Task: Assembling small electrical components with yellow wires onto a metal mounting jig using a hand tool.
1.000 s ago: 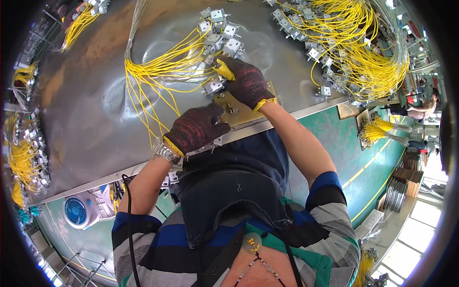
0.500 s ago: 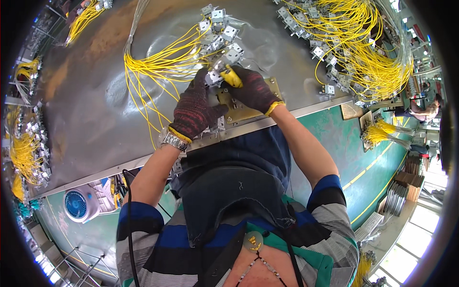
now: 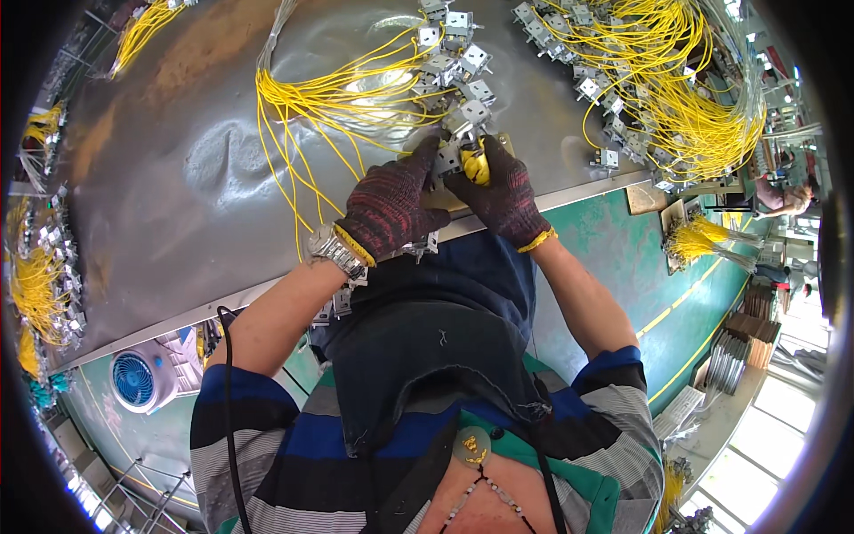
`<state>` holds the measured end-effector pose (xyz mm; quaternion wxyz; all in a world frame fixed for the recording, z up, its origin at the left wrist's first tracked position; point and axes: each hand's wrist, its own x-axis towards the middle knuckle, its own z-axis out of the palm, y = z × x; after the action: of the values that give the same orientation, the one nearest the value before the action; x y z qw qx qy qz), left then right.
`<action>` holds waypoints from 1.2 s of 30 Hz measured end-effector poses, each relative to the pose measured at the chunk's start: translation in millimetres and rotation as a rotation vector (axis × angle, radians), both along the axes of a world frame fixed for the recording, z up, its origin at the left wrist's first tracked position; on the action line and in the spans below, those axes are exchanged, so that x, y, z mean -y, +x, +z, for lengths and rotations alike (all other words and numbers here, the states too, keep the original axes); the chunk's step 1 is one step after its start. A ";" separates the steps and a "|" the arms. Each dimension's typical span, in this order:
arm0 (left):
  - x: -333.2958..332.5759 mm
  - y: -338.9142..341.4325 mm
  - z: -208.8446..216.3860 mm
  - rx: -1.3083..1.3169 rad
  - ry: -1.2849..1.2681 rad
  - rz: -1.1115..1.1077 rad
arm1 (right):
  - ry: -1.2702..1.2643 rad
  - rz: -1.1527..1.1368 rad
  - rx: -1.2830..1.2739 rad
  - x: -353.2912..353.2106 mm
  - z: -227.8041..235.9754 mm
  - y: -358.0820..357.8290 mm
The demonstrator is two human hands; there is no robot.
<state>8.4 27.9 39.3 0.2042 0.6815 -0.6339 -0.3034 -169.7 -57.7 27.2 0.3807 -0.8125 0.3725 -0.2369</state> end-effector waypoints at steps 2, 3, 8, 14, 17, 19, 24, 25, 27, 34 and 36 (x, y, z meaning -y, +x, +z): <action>3.2 -2.4 -5.8 0.142 -0.024 -0.052 | -0.021 0.028 -0.055 -1.9 -2.2 -3.3; 5.2 -3.7 -3.7 0.187 0.005 -0.065 | -0.041 0.040 -0.088 -3.4 -1.1 -2.6; 15.6 -4.1 14.0 0.388 0.045 -0.143 | -0.088 -0.024 -0.129 -7.2 -11.2 -4.8; 24.8 6.8 -25.6 0.107 -0.087 -0.064 | -0.162 0.131 -0.208 -18.5 12.4 5.8; 33.4 0.6 -20.9 0.320 -0.018 -0.183 | -0.089 0.151 -0.089 -10.1 3.3 -2.9; 44.1 0.3 -19.5 0.397 0.114 -0.298 | -0.063 0.162 -0.086 0.4 -3.8 -18.1; 32.2 -4.9 -19.0 0.184 -0.173 -0.186 | 0.814 0.093 -0.128 24.1 32.6 -55.0; 31.1 -4.9 -23.3 0.177 -0.179 -0.173 | 0.927 0.049 -0.026 26.6 35.1 -66.1; 30.9 -5.2 -25.5 0.164 -0.170 -0.169 | 1.025 0.016 0.025 23.5 57.3 -72.9; 30.8 -11.4 -24.2 0.181 -0.197 -0.152 | -0.042 0.231 -0.130 4.2 52.7 -73.7; 31.0 -9.4 -27.0 0.167 -0.186 -0.150 | -0.127 0.187 -0.232 -6.6 70.2 -55.6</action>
<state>-0.9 -3.1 12.2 0.1896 0.6333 -0.7231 -0.2001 -225.3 -51.1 97.4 0.3032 -0.8880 0.3211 -0.1282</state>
